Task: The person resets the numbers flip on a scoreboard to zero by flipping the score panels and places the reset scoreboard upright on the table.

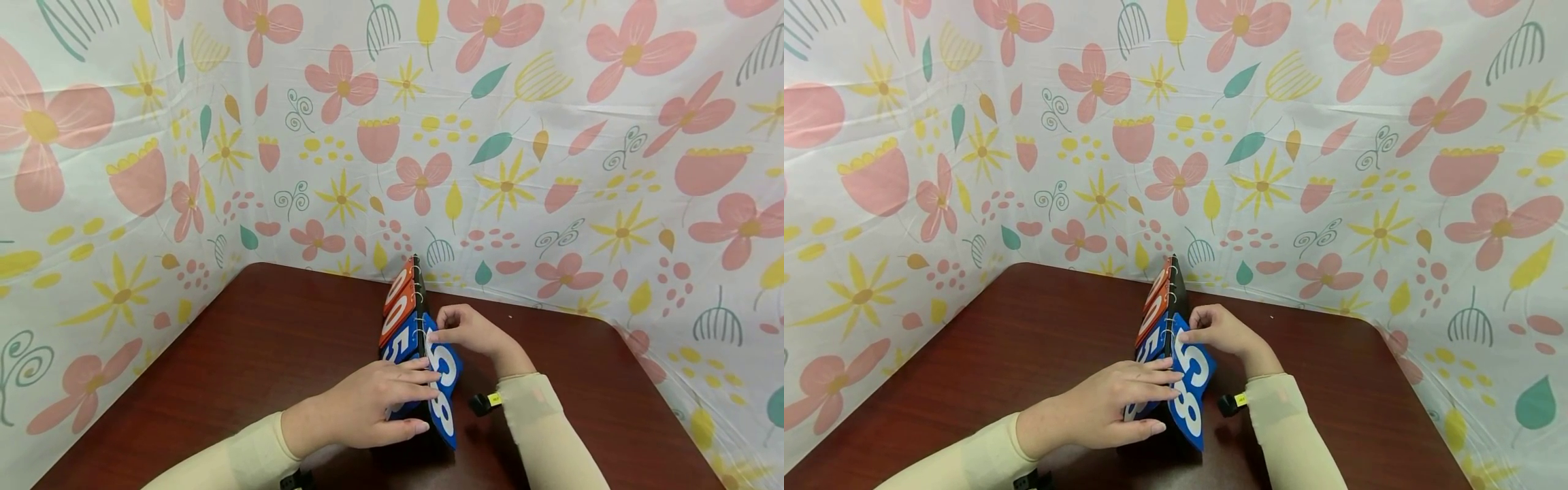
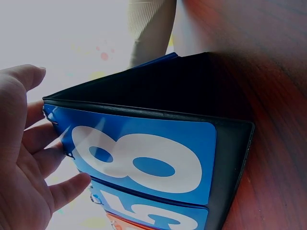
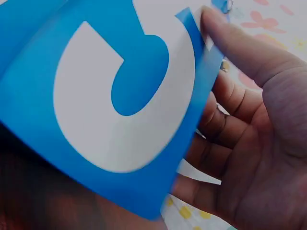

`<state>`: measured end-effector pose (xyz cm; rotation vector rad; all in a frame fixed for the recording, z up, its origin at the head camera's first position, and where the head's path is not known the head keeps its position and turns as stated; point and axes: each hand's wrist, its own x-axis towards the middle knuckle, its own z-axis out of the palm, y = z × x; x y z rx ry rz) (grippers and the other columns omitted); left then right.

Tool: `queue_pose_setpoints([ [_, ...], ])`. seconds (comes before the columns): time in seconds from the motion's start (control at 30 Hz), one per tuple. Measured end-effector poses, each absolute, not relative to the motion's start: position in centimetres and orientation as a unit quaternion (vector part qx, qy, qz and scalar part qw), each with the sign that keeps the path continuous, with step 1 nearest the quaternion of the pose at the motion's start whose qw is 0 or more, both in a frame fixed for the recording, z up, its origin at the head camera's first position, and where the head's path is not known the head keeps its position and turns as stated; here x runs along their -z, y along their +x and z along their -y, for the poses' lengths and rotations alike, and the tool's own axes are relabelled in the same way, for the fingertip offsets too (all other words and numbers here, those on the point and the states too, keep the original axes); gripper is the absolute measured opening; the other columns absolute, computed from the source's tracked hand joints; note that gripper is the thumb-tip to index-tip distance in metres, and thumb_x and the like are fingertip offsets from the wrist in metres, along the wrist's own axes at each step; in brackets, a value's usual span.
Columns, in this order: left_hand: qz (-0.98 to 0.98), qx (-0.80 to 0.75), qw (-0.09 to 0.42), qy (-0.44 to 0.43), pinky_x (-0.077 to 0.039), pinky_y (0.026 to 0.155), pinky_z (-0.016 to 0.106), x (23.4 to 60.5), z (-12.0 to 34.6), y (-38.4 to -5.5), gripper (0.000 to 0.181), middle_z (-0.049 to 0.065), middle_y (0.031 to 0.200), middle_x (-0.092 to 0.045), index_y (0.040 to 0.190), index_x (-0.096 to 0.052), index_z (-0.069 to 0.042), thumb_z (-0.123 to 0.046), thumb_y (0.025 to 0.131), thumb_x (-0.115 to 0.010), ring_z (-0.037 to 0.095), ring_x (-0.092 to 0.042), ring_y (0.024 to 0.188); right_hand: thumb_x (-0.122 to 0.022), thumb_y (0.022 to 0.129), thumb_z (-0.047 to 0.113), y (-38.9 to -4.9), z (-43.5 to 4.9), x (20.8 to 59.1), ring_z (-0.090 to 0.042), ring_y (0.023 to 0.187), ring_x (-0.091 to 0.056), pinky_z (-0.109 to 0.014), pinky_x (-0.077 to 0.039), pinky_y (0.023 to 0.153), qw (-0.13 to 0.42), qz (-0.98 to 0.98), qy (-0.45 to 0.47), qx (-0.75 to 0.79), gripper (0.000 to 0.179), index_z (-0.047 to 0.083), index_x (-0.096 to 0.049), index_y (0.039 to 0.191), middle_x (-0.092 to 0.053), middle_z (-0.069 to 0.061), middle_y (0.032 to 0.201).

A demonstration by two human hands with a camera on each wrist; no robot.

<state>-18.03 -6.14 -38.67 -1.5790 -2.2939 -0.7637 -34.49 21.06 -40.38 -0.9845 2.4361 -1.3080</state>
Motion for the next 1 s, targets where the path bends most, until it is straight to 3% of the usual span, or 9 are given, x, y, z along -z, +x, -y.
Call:
queue_pose_setpoints([
  [0.23, 0.792, 0.268, 0.115, -0.537, -0.037, 0.123, 0.04, 38.7, 6.2, -18.0, 0.045, -0.003, 0.154, -0.055, 0.142, -0.063, -0.018, -0.042, 0.106, -0.055, 0.01, -0.036, 0.153, -0.077, 0.093, 0.021, -34.3, -21.4, 39.7, -0.018, 0.063, -0.056, -0.028, -0.049, 0.057, 0.097, -0.822, -0.344, 0.443, 0.022, 0.007, -0.067, 0.08, -0.059, -0.004, 0.067],
  [0.47, 0.792, 0.267, 0.115, -0.537, -0.037, 0.123, 0.04, 38.8, 6.2, -18.0, 0.045, -0.004, 0.155, -0.054, 0.143, -0.063, -0.019, -0.042, 0.106, -0.055, 0.01, -0.036, 0.154, -0.075, 0.094, 0.02, -33.8, -21.6, 39.0, -0.014, 0.062, -0.053, -0.026, -0.048, 0.058, 0.096, -0.827, -0.347, 0.431, 0.021, 0.007, -0.07, 0.079, -0.059, -0.001, 0.067],
  [0.77, 0.787, 0.268, 0.125, -0.541, -0.039, 0.122, 0.041, 38.9, 6.1, -18.1, 0.045, -0.004, 0.154, -0.055, 0.142, -0.063, -0.016, -0.042, 0.105, -0.056, 0.017, -0.041, 0.152, -0.075, 0.094, 0.019, -33.2, -21.7, 37.8, -0.01, 0.061, -0.054, -0.024, -0.048, 0.058, 0.076, -0.847, -0.357, 0.386, 0.017, 0.009, -0.073, 0.08, -0.065, -0.009, 0.071],
  [1.0, 0.791, 0.267, 0.122, -0.537, -0.039, 0.122, 0.043, 38.8, 6.1, -18.0, 0.047, -0.003, 0.154, -0.056, 0.142, -0.064, -0.015, -0.042, 0.104, -0.057, 0.016, -0.041, 0.152, -0.076, 0.094, 0.021, -32.4, -21.5, 36.7, -0.008, 0.058, -0.052, -0.023, -0.046, 0.054, 0.05, -0.861, -0.362, 0.355, 0.014, 0.014, -0.074, 0.081, -0.061, -0.002, 0.069],
])
